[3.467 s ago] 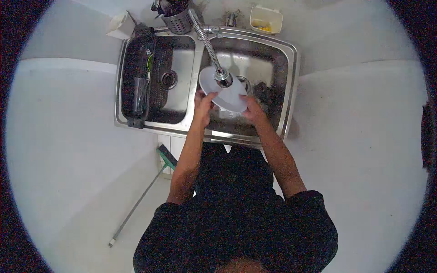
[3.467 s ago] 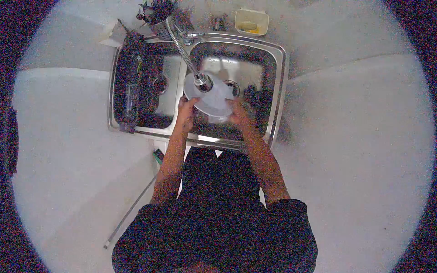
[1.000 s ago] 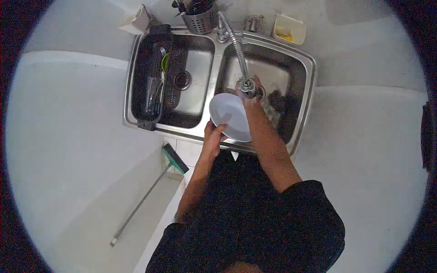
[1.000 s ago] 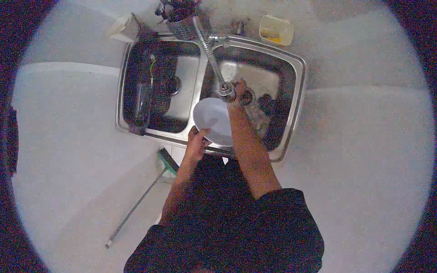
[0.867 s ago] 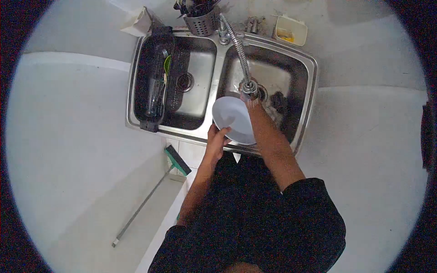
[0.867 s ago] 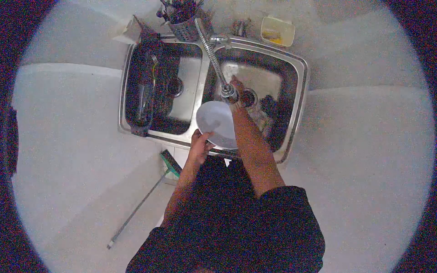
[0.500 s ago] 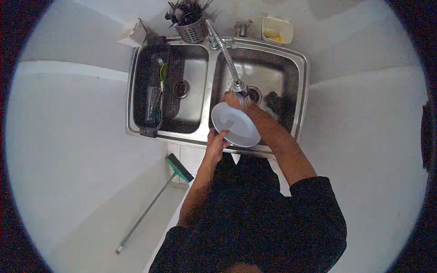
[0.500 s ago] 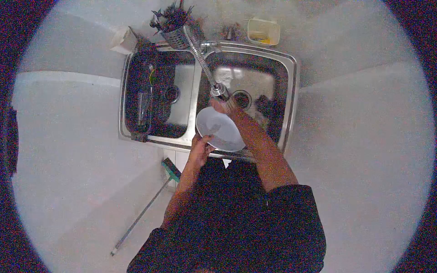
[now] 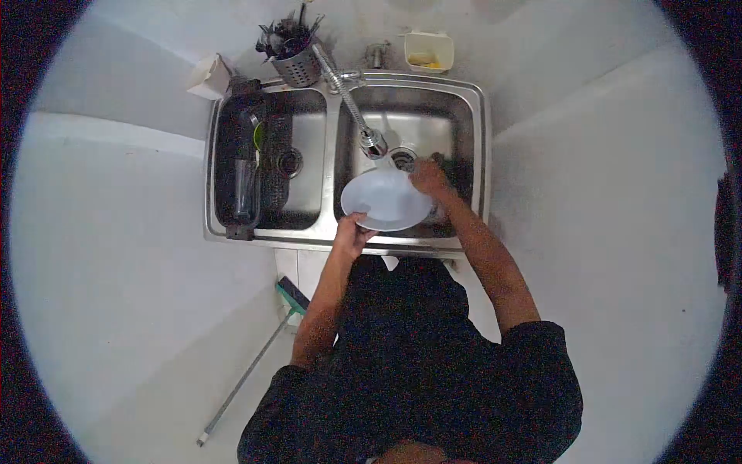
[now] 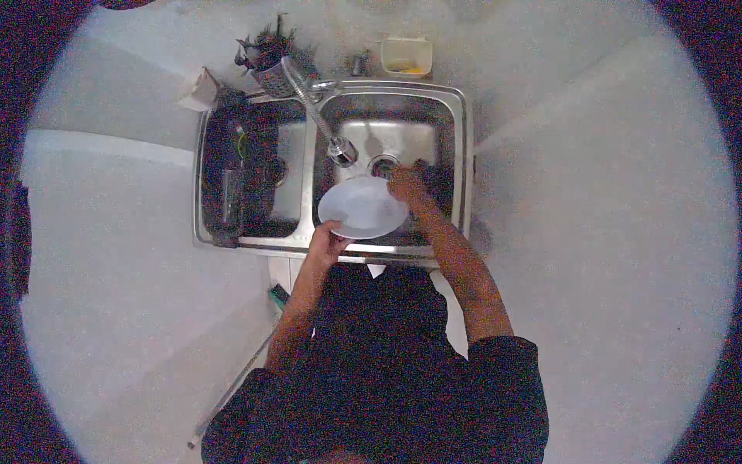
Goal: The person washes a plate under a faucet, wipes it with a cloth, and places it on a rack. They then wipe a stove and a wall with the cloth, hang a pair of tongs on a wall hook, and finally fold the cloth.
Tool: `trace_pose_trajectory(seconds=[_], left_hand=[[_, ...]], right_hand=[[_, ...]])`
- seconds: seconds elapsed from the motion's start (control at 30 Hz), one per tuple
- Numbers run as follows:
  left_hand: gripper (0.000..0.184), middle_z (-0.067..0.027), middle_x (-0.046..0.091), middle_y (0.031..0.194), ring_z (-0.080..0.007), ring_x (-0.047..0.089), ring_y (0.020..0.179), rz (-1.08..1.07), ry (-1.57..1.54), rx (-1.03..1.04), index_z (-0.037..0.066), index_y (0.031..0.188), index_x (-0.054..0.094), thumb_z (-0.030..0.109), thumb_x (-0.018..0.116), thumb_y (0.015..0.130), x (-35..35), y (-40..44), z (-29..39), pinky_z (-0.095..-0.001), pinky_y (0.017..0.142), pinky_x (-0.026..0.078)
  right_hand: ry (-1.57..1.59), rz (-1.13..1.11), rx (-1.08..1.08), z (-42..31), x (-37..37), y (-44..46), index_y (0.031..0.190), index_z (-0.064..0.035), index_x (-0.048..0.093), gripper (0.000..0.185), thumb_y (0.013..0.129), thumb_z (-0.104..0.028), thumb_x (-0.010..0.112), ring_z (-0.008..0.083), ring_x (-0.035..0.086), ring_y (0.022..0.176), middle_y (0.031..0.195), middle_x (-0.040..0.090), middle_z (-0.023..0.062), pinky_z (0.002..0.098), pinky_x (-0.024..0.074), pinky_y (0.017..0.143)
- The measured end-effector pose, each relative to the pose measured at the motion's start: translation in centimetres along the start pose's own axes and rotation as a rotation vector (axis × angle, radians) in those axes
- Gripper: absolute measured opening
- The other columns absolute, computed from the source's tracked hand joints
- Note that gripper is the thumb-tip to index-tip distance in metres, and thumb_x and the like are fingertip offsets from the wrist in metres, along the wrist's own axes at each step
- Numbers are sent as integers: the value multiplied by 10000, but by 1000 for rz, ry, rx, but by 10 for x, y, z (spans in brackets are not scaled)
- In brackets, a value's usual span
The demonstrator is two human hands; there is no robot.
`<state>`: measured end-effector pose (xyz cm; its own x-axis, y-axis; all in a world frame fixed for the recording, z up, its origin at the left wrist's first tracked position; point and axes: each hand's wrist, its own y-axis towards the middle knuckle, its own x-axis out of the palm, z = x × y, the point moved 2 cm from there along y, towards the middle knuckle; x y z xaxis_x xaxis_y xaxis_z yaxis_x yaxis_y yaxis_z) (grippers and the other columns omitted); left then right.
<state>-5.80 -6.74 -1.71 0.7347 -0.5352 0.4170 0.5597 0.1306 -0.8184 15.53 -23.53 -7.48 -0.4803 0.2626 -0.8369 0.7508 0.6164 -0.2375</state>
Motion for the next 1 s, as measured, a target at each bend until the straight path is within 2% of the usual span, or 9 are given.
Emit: trace_pose_trajectory(seconds=[0.13,0.23,0.33,0.43,0.53,0.63,0.73,0.83,1.0], left_hand=[[423,-169,551,1188,-328,574,1101,-73,-133,-64,-4,1232,467,89,567,831,-8,22,-4,-505,932,520],[413,-156,582,1169,-318,597,1087,-67,-125,-112,6,1234,478,114,589,850,1,29,-3,-485,941,521],[398,-154,596,1186,-306,602,1100,-105,-268,-124,14,1236,486,140,587,873,22,39,-5,-467,943,522],[393,-155,596,1209,-304,591,1124,-190,-360,-110,22,1262,470,178,569,916,41,58,-7,-469,978,493],[397,-143,597,1210,-297,593,1118,-260,-394,-88,21,1275,456,162,565,921,53,84,-4,-465,990,482],[387,-130,608,1195,-276,603,1095,-239,-352,17,22,1267,469,133,577,913,60,93,8,-449,972,490],[388,-115,632,1152,-249,621,1048,-164,-167,128,20,1251,497,111,610,891,53,88,25,-416,925,508],[362,-104,653,1086,-223,638,984,-158,-73,257,26,1200,533,95,648,865,50,69,40,-382,862,519],[332,-98,652,1032,-211,636,949,-125,116,415,37,1113,542,105,689,824,61,14,58,-349,823,516]], right_hand=[[716,-372,230,19,-33,-28,1170,9,600,357,858,-159,643,299,619,1028,1081,652,202,471,472,901],[979,-446,446,22,-40,-28,1211,25,584,368,866,-87,644,274,609,1041,1079,661,174,426,471,918],[1072,-177,318,-8,-85,-43,1226,31,566,389,863,-81,651,234,584,1068,1106,643,136,380,470,924],[896,91,211,-10,-89,-40,1265,25,524,432,860,-60,651,221,570,1075,1162,609,134,362,463,927],[772,217,168,-28,-109,-46,1327,12,463,497,865,-33,641,213,553,1094,1221,568,129,357,450,944],[989,234,97,-11,-83,-34,1316,4,445,471,880,-28,619,276,558,1147,1220,580,170,413,431,994],[1417,241,96,-19,-78,-36,1306,-20,467,456,877,8,620,213,539,1149,1250,558,111,379,427,997],[1700,224,122,-23,-69,-35,1286,-28,463,443,876,-3,628,219,553,1137,1239,562,95,391,435,1004],[1838,12,316,-19,-19,-22,1350,-40,410,543,865,-28,653,242,564,1146,1276,557,101,406,469,985]])
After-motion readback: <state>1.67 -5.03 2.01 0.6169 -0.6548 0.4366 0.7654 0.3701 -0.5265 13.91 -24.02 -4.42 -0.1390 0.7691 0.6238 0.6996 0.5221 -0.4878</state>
